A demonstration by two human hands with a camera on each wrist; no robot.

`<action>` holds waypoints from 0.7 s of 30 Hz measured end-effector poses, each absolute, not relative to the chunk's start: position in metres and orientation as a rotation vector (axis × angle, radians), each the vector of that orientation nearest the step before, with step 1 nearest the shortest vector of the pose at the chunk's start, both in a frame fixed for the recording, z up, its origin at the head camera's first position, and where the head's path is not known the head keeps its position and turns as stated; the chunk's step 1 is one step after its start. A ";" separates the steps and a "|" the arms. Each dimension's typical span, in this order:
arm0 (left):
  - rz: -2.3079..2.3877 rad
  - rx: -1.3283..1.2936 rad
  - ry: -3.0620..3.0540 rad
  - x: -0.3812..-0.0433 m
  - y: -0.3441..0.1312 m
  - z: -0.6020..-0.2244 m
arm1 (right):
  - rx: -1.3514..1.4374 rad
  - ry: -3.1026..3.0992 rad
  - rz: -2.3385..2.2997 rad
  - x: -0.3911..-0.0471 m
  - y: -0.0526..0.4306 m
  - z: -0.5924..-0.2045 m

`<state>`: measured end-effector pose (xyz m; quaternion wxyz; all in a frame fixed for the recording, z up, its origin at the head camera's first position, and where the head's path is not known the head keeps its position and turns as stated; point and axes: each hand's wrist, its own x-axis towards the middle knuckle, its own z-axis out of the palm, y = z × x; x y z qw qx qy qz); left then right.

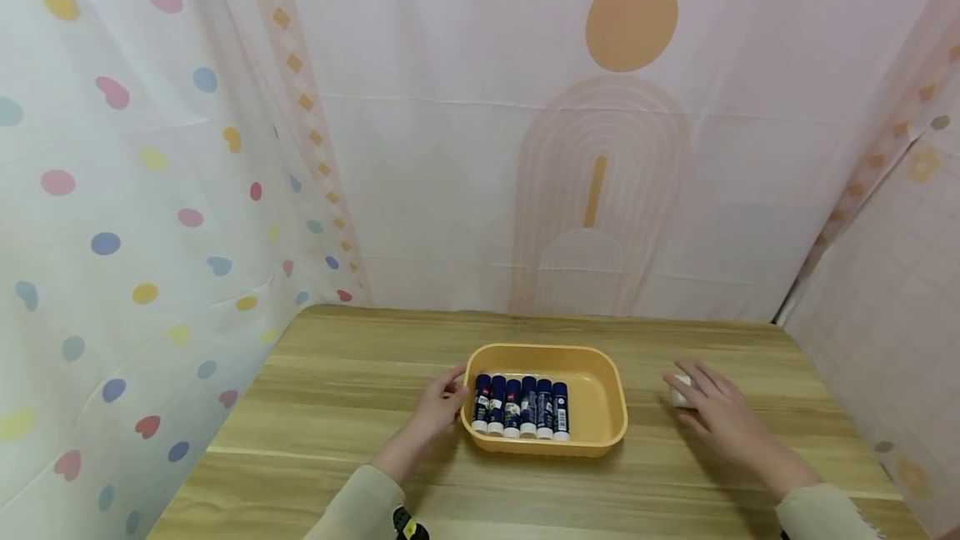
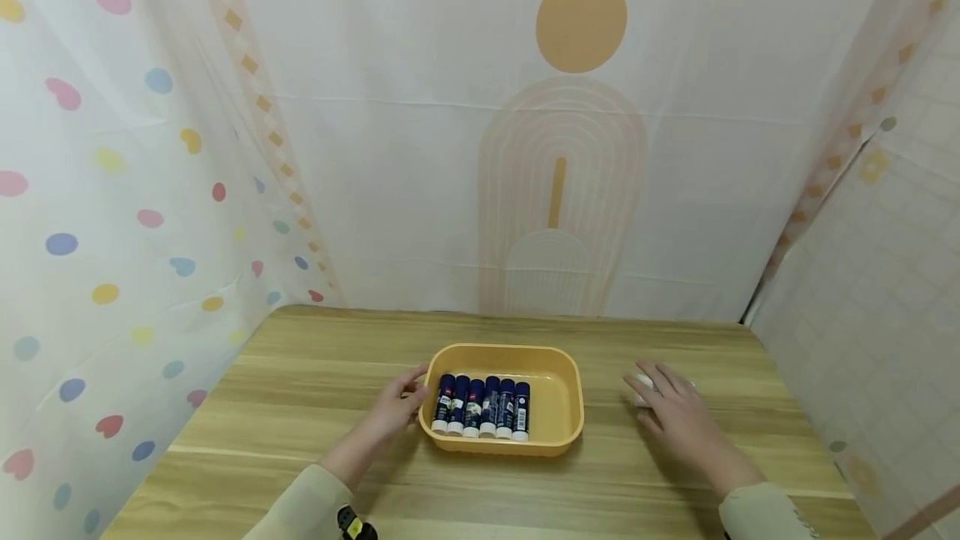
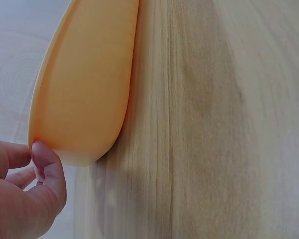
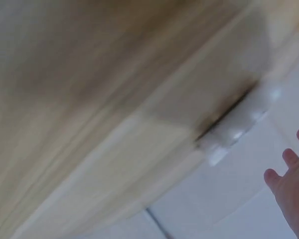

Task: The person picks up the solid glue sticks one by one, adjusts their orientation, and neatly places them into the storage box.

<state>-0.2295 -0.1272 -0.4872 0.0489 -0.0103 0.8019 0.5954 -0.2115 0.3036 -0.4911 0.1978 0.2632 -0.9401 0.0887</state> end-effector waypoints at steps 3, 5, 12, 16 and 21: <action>1.821 -0.021 2.442 -0.229 -0.127 -0.487 | 0.757 -2.660 0.218 -0.208 0.314 -0.496; 1.824 -0.026 2.435 -0.229 -0.128 -0.486 | 0.745 -2.688 0.215 -0.206 0.317 -0.496; 1.830 -0.053 2.417 -0.229 -0.127 -0.486 | 0.730 -2.680 0.179 -0.207 0.322 -0.499; 1.833 -0.052 2.425 -0.228 -0.126 -0.486 | 0.732 -2.687 0.196 -0.208 0.323 -0.499; 1.834 -0.039 2.438 -0.226 -0.126 -0.485 | 0.786 -2.633 0.206 -0.211 0.323 -0.501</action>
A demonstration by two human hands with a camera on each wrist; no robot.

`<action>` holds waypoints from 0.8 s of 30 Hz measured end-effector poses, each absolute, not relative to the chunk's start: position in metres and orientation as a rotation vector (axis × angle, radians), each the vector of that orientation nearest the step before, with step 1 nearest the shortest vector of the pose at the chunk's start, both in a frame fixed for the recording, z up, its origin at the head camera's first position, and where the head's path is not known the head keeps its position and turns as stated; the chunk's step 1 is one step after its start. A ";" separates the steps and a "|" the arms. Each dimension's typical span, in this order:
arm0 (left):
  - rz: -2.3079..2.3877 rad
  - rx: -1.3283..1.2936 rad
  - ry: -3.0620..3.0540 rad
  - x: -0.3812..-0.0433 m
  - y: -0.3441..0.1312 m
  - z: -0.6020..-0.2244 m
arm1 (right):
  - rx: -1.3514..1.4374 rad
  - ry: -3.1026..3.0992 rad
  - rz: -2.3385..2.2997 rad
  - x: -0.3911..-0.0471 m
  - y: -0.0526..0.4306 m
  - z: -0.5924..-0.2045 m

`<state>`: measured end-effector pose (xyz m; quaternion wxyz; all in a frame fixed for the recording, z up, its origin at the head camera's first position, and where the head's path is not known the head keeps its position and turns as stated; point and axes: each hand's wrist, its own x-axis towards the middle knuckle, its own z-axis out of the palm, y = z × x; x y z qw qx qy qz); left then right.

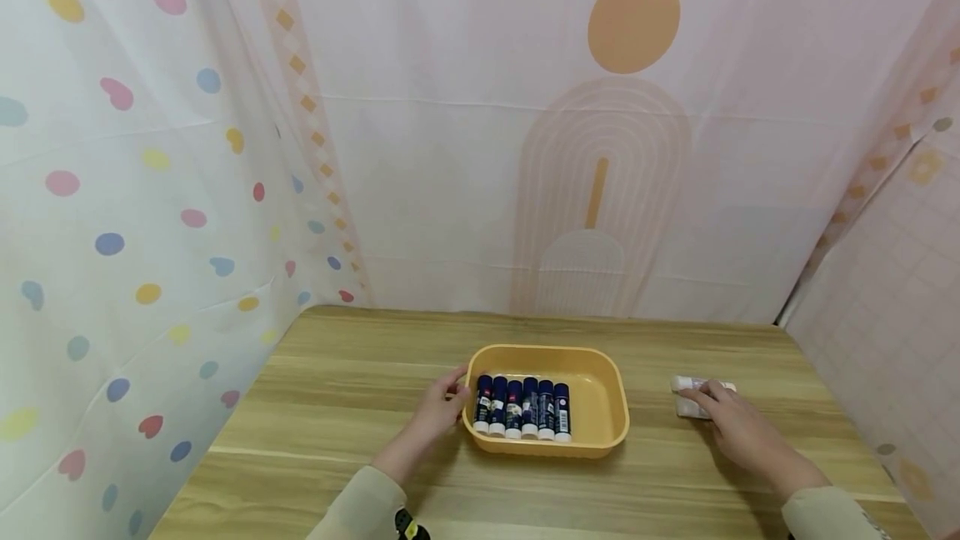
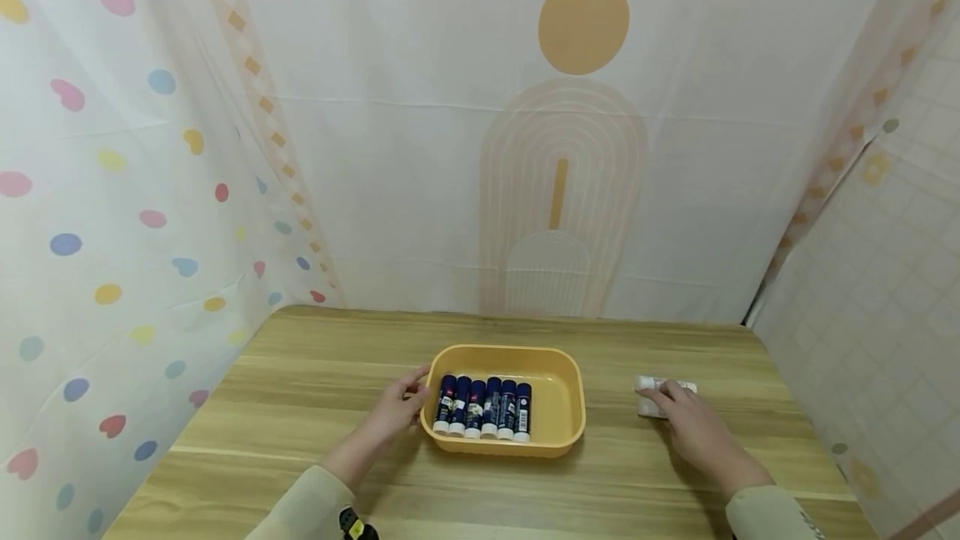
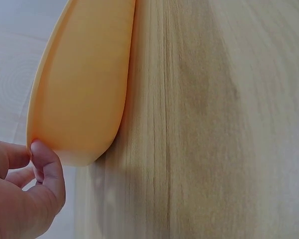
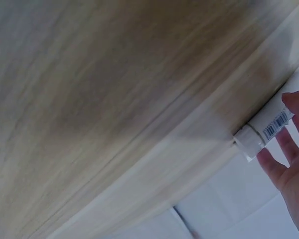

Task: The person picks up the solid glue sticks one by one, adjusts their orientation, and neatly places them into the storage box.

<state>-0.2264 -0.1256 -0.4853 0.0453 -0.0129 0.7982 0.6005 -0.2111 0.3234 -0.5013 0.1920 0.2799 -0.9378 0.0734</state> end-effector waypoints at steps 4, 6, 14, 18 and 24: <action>1.836 -0.026 2.439 -0.226 -0.125 -0.484 | 0.840 -2.583 0.216 -0.211 0.325 -0.501; 1.829 -0.017 2.446 -0.225 -0.125 -0.484 | 0.858 -2.597 0.200 -0.210 0.326 -0.500; 1.819 -0.013 2.452 -0.226 -0.124 -0.484 | 0.847 -2.644 0.180 -0.206 0.324 -0.493; 1.810 -0.014 2.459 -0.226 -0.125 -0.484 | 0.783 -2.616 0.244 -0.209 0.320 -0.482; 1.779 -0.025 2.463 -0.227 -0.126 -0.483 | 0.634 -2.535 0.337 -0.213 0.312 -0.471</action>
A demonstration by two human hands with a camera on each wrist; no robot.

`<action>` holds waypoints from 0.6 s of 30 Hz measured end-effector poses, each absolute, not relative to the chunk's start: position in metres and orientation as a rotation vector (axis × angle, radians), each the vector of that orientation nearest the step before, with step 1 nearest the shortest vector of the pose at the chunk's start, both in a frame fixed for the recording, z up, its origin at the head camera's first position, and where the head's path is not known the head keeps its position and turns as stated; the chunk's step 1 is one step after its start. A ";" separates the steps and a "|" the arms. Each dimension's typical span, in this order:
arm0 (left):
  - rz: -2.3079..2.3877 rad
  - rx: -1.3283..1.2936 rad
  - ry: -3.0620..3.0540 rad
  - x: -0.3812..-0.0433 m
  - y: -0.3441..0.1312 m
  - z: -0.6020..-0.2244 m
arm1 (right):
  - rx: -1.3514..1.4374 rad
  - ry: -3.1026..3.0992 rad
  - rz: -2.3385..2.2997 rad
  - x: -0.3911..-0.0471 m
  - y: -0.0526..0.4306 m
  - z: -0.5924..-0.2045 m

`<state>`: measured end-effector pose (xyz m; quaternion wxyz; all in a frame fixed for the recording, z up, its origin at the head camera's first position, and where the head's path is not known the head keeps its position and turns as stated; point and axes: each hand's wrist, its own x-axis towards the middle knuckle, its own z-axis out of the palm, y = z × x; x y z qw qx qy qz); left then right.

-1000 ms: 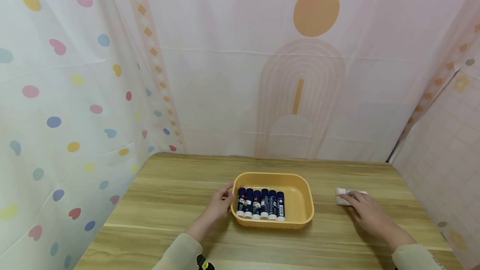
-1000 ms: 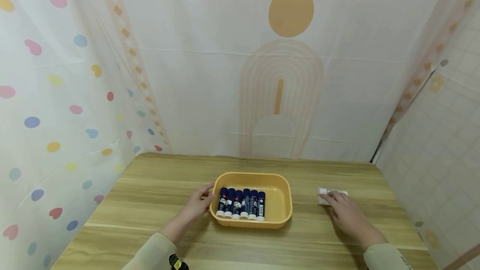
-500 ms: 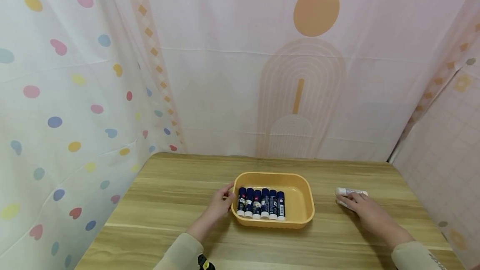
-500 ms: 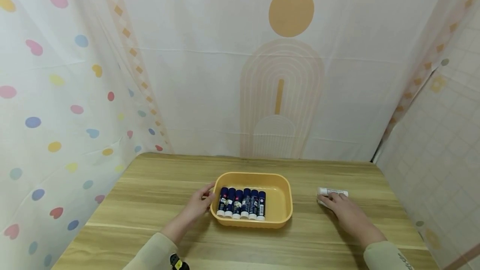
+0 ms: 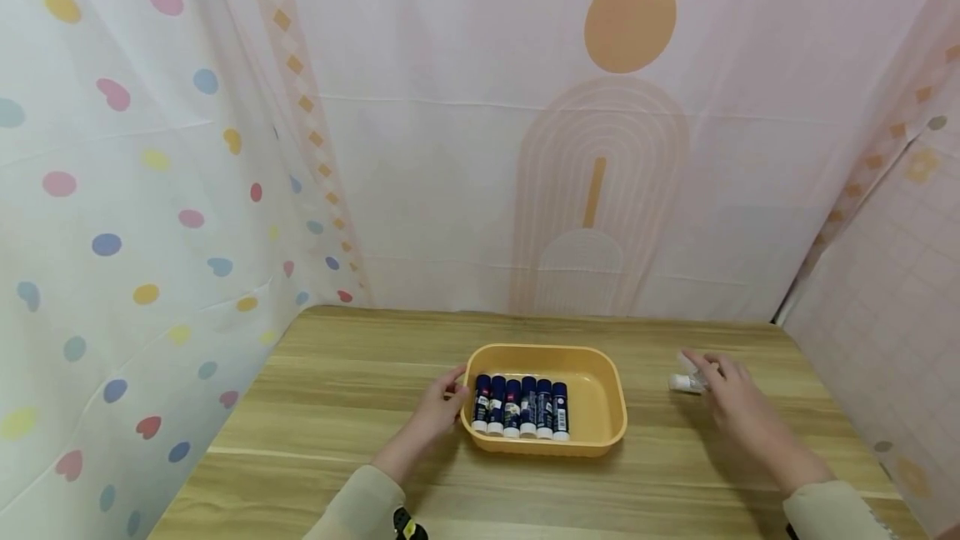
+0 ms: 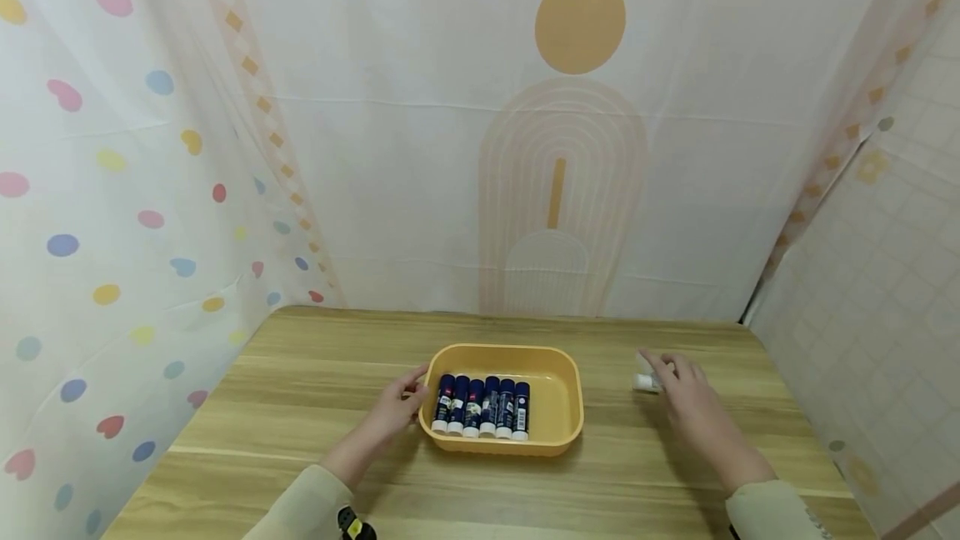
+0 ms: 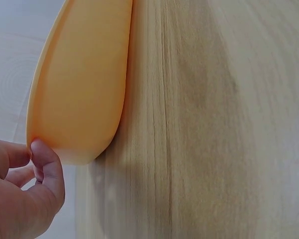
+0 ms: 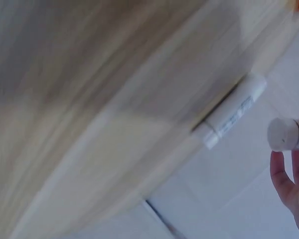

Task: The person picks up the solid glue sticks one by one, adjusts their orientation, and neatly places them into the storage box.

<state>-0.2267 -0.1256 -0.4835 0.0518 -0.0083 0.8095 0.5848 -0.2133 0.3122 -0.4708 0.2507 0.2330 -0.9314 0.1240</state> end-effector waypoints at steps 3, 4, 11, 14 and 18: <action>1.759 -0.016 2.475 -0.227 -0.126 -0.483 | 0.557 -2.486 0.386 -0.211 0.304 -0.471; 1.754 -0.014 2.478 -0.227 -0.126 -0.483 | 0.523 -2.473 0.407 -0.210 0.301 -0.471; 1.767 0.002 2.483 -0.228 -0.127 -0.484 | 0.258 -2.412 0.762 -0.204 0.279 -0.474; 1.759 0.003 2.490 -0.227 -0.127 -0.484 | 0.130 -2.378 1.043 -0.204 0.270 -0.473; 1.749 0.005 2.492 -0.227 -0.128 -0.483 | -0.038 -2.359 1.336 -0.200 0.258 -0.468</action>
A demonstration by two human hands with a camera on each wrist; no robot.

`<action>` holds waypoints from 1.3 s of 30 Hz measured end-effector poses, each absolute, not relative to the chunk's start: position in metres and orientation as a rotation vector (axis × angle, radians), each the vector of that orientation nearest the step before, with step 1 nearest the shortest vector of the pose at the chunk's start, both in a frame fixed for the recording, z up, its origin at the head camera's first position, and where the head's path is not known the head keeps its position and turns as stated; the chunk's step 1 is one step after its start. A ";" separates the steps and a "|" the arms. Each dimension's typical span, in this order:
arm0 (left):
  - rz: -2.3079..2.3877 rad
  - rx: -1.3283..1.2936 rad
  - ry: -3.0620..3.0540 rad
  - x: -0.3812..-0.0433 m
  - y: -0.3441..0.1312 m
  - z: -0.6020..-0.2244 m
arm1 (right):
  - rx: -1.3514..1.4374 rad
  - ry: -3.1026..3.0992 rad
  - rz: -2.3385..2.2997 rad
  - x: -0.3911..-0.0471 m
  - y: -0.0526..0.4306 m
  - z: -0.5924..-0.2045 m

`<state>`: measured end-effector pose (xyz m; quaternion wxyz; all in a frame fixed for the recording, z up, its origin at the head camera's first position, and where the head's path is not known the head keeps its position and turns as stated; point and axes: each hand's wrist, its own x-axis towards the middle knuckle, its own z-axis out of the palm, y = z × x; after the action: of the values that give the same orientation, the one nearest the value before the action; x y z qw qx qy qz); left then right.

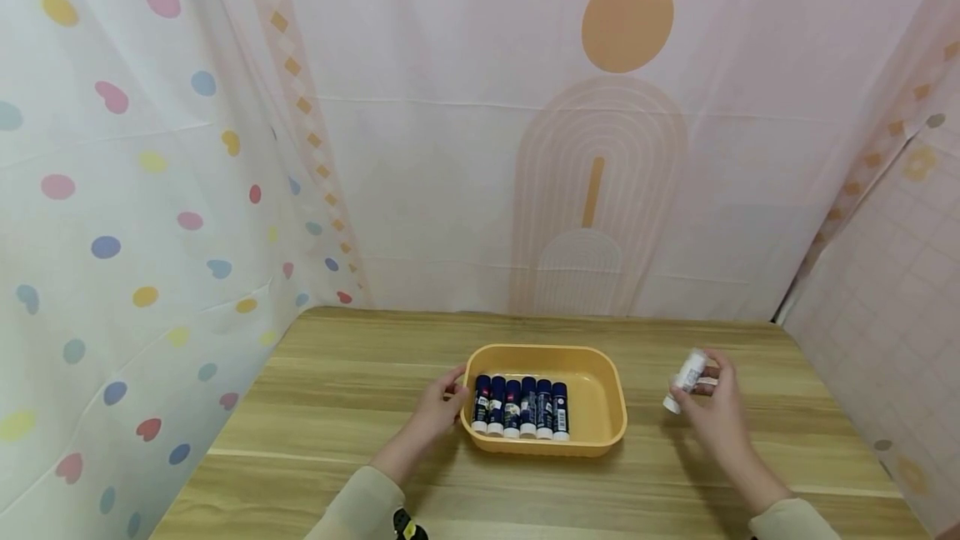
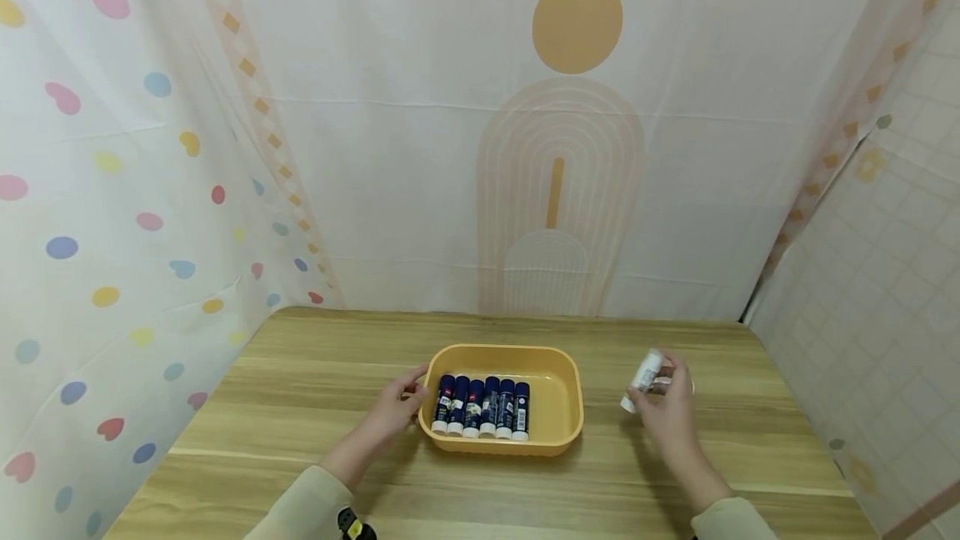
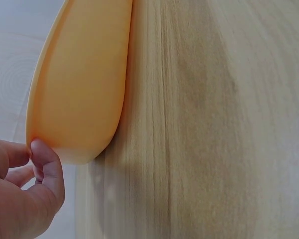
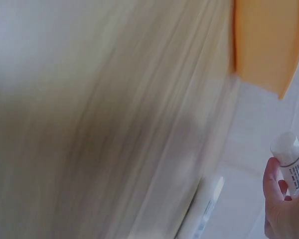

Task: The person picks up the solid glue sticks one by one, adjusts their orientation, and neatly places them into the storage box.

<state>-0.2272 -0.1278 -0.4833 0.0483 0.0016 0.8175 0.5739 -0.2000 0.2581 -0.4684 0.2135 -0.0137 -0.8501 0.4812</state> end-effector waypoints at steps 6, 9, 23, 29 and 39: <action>1.739 0.004 2.505 -0.227 -0.128 -0.484 | -0.130 -2.248 1.467 -0.193 0.232 -0.467; 1.739 0.005 2.507 -0.228 -0.128 -0.484 | -0.063 -2.136 1.490 -0.189 0.219 -0.469; 1.783 -0.010 2.471 -0.229 -0.127 -0.486 | 0.289 -2.172 1.393 -0.180 0.166 -0.477; 1.783 -0.005 2.472 -0.229 -0.128 -0.486 | 0.277 -2.399 1.289 -0.187 0.154 -0.469; 1.769 0.010 2.486 -0.230 -0.128 -0.487 | 0.230 -2.789 1.150 -0.207 0.142 -0.462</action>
<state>-0.2296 -0.1277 -0.4872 0.0453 0.0033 0.8140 0.5791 -0.2070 0.1424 -0.4621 0.0582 0.0759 -0.9202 0.3795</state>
